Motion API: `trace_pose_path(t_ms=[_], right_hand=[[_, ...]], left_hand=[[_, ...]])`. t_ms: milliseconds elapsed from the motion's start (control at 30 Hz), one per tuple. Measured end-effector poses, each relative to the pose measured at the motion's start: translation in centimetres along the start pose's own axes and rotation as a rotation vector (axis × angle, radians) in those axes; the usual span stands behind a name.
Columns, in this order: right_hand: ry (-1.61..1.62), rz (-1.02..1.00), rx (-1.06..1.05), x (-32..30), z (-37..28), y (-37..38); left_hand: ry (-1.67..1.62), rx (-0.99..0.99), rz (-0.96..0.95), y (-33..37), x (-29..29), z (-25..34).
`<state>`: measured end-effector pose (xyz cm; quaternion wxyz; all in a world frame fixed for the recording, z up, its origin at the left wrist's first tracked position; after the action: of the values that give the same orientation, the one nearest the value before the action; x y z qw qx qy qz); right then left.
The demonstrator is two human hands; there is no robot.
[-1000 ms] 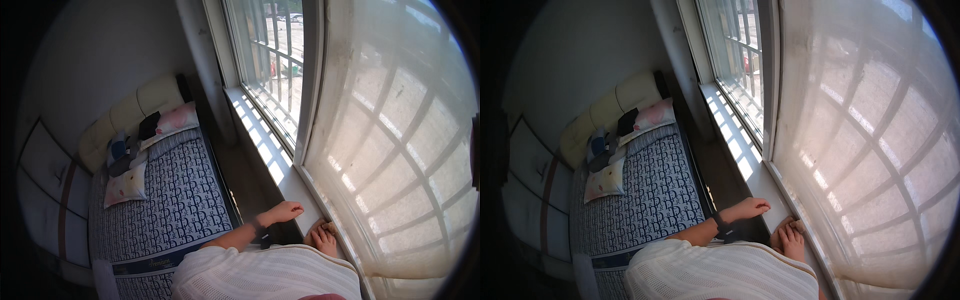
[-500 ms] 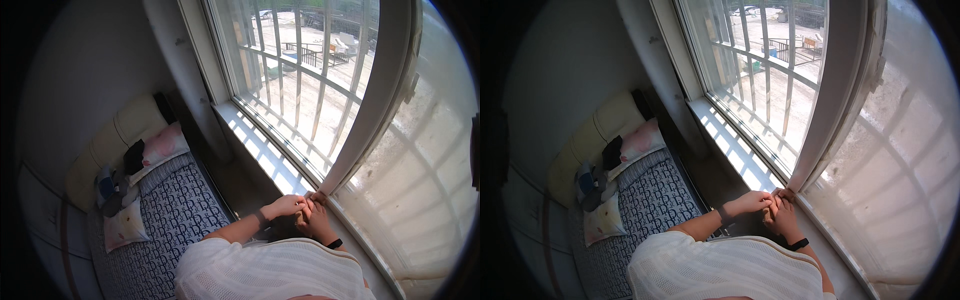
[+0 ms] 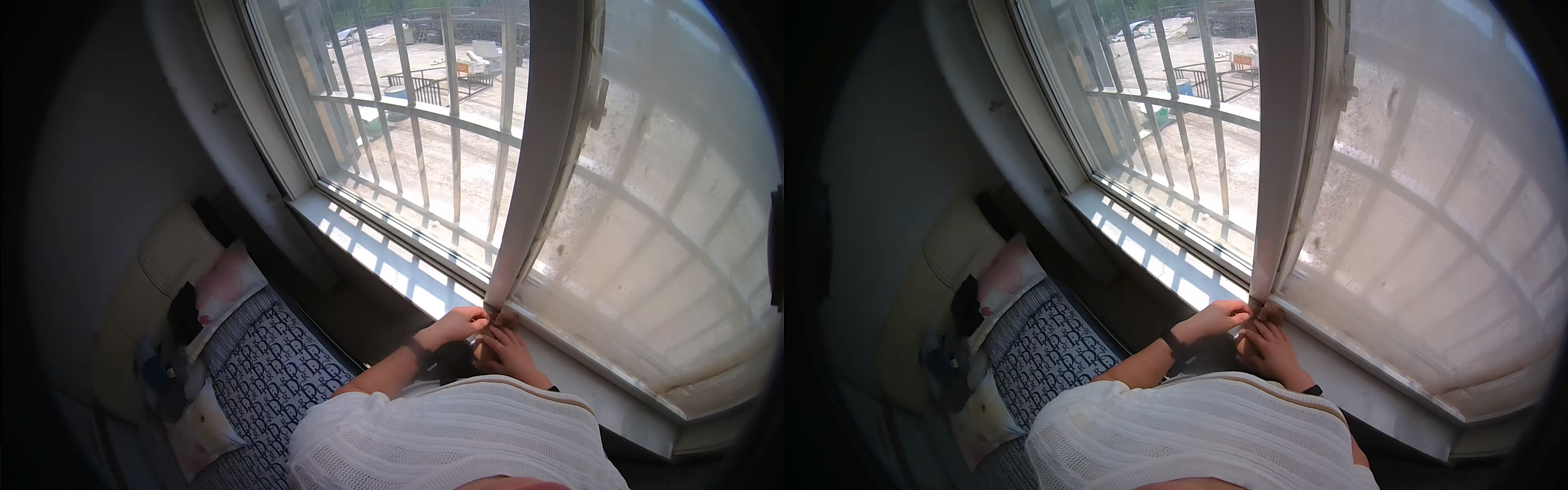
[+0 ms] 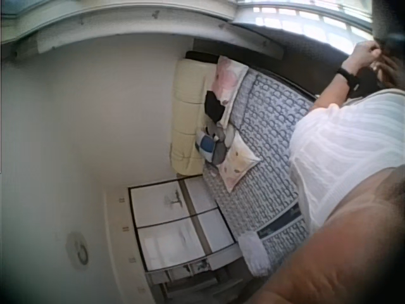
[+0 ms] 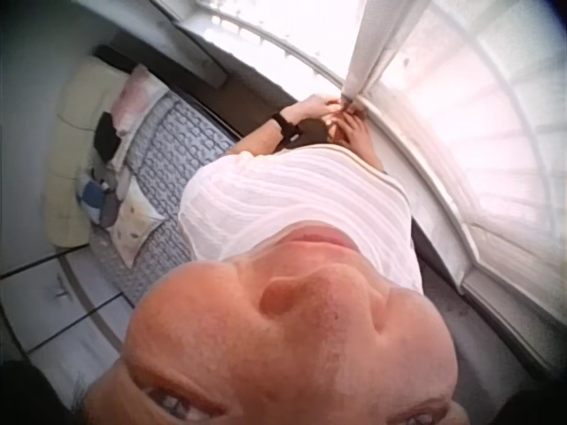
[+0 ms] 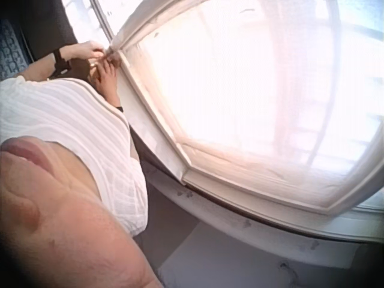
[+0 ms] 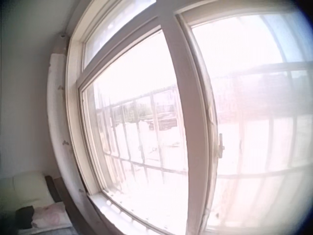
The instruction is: The person cleans the shower door track and bathroom floor with a brush and cloth, rinses the cloth in a sink, and then wipes a windowsill in a bedroom.
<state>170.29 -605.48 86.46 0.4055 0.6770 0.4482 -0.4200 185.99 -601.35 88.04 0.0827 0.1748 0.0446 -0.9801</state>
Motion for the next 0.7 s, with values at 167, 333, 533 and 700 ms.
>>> trace_pose_path(t_ms=[167, 333, 533, 700], right_hand=[[0.049, 0.026, 0.148, -1.7, 3.5, -6.1], [0.085, 0.075, 0.320, -4.8, 5.2, -13.9], [-0.023, 0.354, 0.704, -7.3, 9.2, -27.5], [-0.297, 0.494, 1.011, -9.4, 14.0, -41.0]], left_hand=[[0.045, -0.074, -0.150, 1.7, 4.3, 2.3], [0.035, -0.013, -0.299, 3.1, 9.3, 3.1], [0.030, 0.117, -0.370, 4.2, 15.0, 4.6], [0.095, 0.105, -0.418, 4.5, 19.2, 7.2]])
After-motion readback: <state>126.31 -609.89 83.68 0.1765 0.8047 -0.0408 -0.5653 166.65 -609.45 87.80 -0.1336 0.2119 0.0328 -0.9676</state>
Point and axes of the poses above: each hand's wrist, its own y-axis towards the middle knuckle, its own x-axis out of the palm, z = x × y, the point moved 5 cm from there along y, towards the middle knuckle, and after that the axes turned 11 degrees about -y, right-handed, at the moved point
